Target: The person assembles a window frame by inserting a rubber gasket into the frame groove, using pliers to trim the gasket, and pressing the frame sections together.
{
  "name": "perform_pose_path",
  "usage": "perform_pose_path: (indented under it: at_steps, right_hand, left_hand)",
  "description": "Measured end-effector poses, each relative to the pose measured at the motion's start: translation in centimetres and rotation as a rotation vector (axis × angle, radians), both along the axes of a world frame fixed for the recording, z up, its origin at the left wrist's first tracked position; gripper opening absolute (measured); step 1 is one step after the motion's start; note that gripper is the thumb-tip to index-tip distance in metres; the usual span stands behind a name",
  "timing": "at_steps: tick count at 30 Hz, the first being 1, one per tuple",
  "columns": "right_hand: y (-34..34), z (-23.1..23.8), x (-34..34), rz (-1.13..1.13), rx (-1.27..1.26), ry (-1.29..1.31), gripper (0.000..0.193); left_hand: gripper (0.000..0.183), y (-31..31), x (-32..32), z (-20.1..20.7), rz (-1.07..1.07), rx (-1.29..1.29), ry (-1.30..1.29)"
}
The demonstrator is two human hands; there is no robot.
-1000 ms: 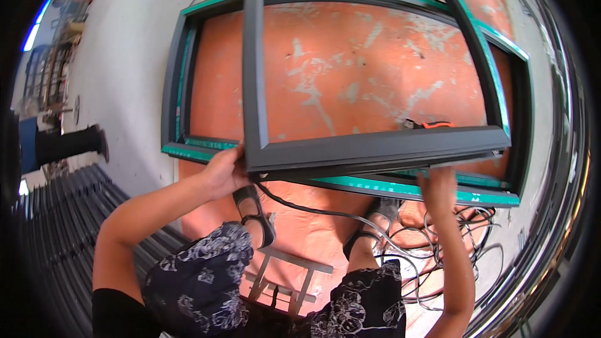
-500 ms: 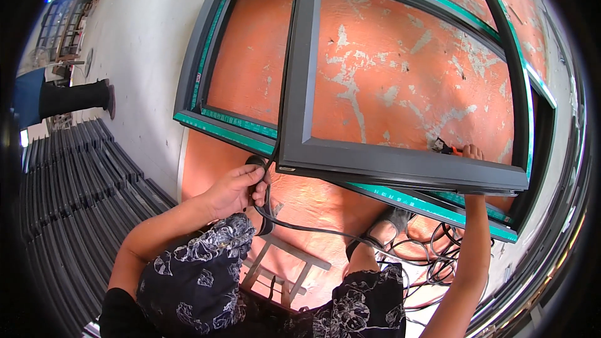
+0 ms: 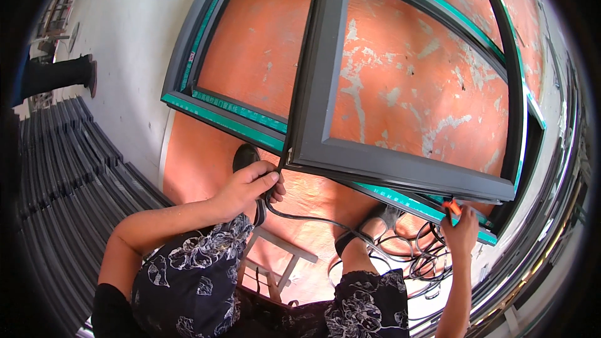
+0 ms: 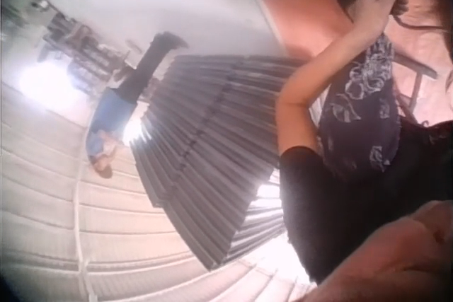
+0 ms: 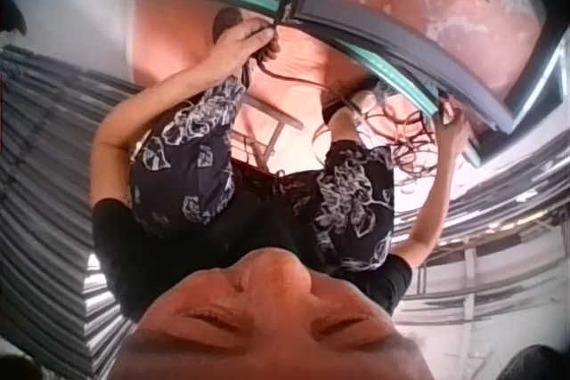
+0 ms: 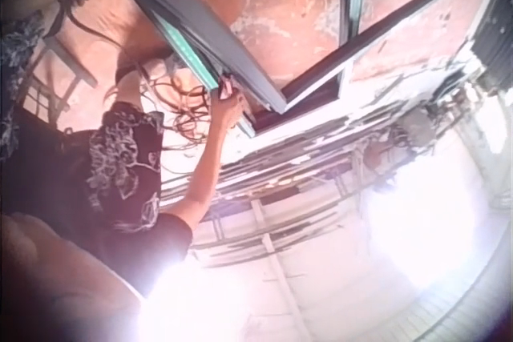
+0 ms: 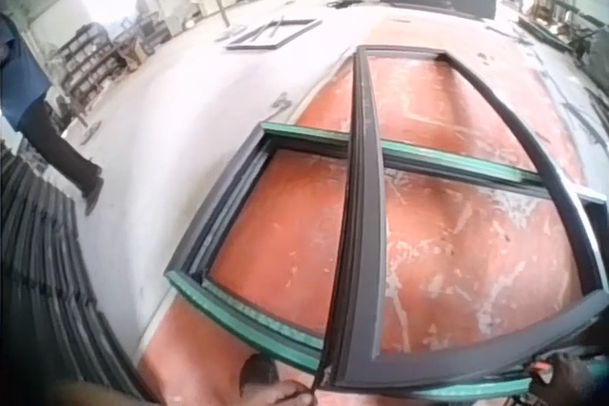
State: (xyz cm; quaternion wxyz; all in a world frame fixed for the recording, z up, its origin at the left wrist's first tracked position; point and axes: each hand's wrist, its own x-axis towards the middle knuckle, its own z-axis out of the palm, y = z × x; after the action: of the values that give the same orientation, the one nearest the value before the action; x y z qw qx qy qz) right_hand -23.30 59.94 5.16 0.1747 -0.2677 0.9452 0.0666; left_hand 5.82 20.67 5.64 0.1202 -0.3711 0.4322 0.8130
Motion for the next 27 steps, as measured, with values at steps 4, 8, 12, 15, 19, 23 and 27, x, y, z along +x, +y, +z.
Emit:
perform_pose_path:
  at_steps: [4,8,12,15,19,23,27]
  right_hand:
    - [-5.3,3.4,5.1,0.080,-0.009,-0.008,0.043]
    - [-7.3,4.4,7.5,-0.003,-0.182,-0.397,0.045]
    - [-10.6,6.9,7.9,-0.635,-0.425,-1.351,0.067]
    - [-12.8,7.8,8.6,-0.650,-0.271,-1.564,0.062]
    - [-19.4,7.1,9.8,-0.262,-0.119,-1.680,0.059]
    - [-22.2,6.6,9.6,-0.078,-0.198,-1.428,0.053]
    - [-23.7,6.0,9.5,-0.026,-0.220,-1.345,0.052]
  left_hand:
    - [0.024,-0.2,-0.3,0.1,0.018,0.097,-0.067]
    - [0.026,-0.6,-0.3,0.5,0.020,0.034,-0.136]
    - [0.028,-1.1,-0.9,0.2,-0.038,0.045,-0.129]
    - [0.028,-0.8,-1.4,-0.1,-0.070,0.019,-0.097]
    - [0.027,-1.2,0.3,0.1,-0.071,-0.067,-0.122]
    - [0.025,-1.0,-0.3,0.0,-0.079,-0.016,-0.055]
    - [0.025,-1.6,-0.4,0.5,-0.109,-0.042,-0.004]
